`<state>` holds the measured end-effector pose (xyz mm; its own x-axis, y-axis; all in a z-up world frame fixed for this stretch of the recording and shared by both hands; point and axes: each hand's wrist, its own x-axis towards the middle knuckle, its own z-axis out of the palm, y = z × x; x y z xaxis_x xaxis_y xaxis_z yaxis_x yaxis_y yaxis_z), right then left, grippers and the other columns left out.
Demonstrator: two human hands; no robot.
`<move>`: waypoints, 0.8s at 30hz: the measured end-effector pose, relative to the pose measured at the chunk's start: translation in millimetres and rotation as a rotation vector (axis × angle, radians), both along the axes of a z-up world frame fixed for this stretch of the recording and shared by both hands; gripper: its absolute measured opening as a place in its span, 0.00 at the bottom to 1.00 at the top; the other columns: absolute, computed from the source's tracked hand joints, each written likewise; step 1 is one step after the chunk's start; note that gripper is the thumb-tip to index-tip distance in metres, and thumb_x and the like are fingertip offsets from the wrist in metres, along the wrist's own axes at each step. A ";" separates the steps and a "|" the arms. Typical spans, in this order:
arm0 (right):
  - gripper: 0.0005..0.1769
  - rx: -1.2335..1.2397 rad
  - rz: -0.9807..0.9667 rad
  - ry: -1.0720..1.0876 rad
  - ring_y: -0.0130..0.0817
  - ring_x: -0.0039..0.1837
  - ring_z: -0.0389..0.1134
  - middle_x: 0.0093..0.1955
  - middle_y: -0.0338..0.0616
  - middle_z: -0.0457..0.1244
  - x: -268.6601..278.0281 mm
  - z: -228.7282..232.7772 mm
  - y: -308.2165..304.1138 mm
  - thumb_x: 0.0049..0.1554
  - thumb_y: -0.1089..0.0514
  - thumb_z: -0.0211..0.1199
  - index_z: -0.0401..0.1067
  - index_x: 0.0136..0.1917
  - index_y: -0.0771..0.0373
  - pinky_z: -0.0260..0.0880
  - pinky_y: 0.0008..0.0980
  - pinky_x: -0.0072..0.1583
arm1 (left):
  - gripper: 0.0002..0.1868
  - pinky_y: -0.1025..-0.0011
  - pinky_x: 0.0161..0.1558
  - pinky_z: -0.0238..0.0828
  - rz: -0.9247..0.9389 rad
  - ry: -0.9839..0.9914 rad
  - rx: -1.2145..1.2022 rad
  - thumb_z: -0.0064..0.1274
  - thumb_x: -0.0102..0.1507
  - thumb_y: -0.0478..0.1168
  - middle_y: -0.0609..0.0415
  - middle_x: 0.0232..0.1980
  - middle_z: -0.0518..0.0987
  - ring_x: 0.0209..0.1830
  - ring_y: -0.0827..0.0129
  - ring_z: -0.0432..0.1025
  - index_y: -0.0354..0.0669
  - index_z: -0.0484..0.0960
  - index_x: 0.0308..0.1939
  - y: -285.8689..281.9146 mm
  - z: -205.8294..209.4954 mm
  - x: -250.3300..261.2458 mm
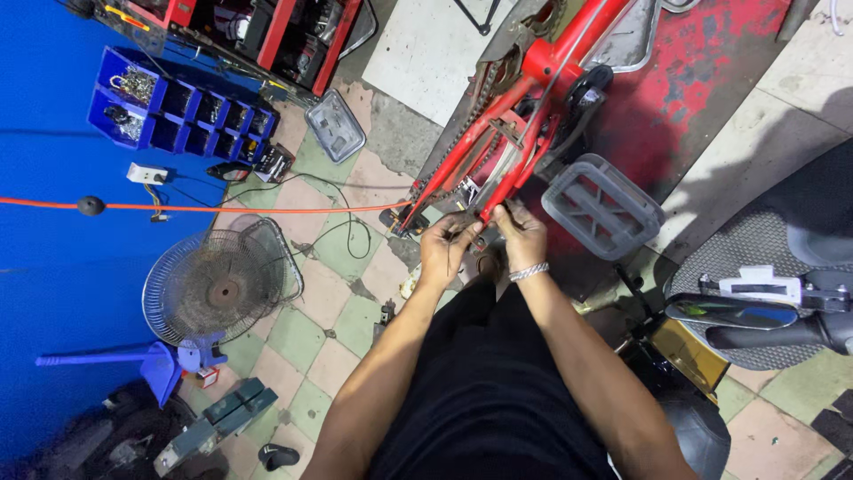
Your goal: The person assembles a bicycle wheel hub and then installs the completed wheel onto the frame of a bicycle.
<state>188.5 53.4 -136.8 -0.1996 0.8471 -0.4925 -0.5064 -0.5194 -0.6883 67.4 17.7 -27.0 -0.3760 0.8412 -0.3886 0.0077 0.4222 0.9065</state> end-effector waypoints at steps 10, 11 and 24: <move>0.40 0.262 0.776 -1.197 0.56 0.40 0.72 0.32 0.64 0.67 16.6 81.8 75.5 0.54 0.29 0.73 0.79 0.33 0.74 0.70 0.49 0.45 | 0.11 0.74 0.42 0.73 0.095 0.188 -0.111 0.65 0.62 0.35 0.50 0.37 0.86 0.36 0.75 0.74 0.31 0.86 0.45 1.8 4.4 -12.6; 0.37 0.256 0.774 -1.127 0.55 0.40 0.72 0.32 0.62 0.67 14.1 78.0 76.1 0.53 0.30 0.72 0.79 0.35 0.72 0.71 0.49 0.45 | 0.11 0.75 0.43 0.74 0.092 0.144 -0.063 0.64 0.62 0.35 0.52 0.39 0.86 0.37 0.76 0.75 0.32 0.85 0.45 0.9 1.5 -15.0; 0.35 0.170 0.901 -0.978 0.50 0.37 0.73 0.32 0.61 0.68 7.6 36.4 84.2 0.58 0.34 0.63 0.78 0.36 0.72 0.71 0.46 0.44 | 0.08 0.76 0.36 0.72 0.046 0.116 -0.073 0.64 0.61 0.36 0.53 0.35 0.87 0.32 0.77 0.75 0.34 0.87 0.40 5.7 -7.6 -22.4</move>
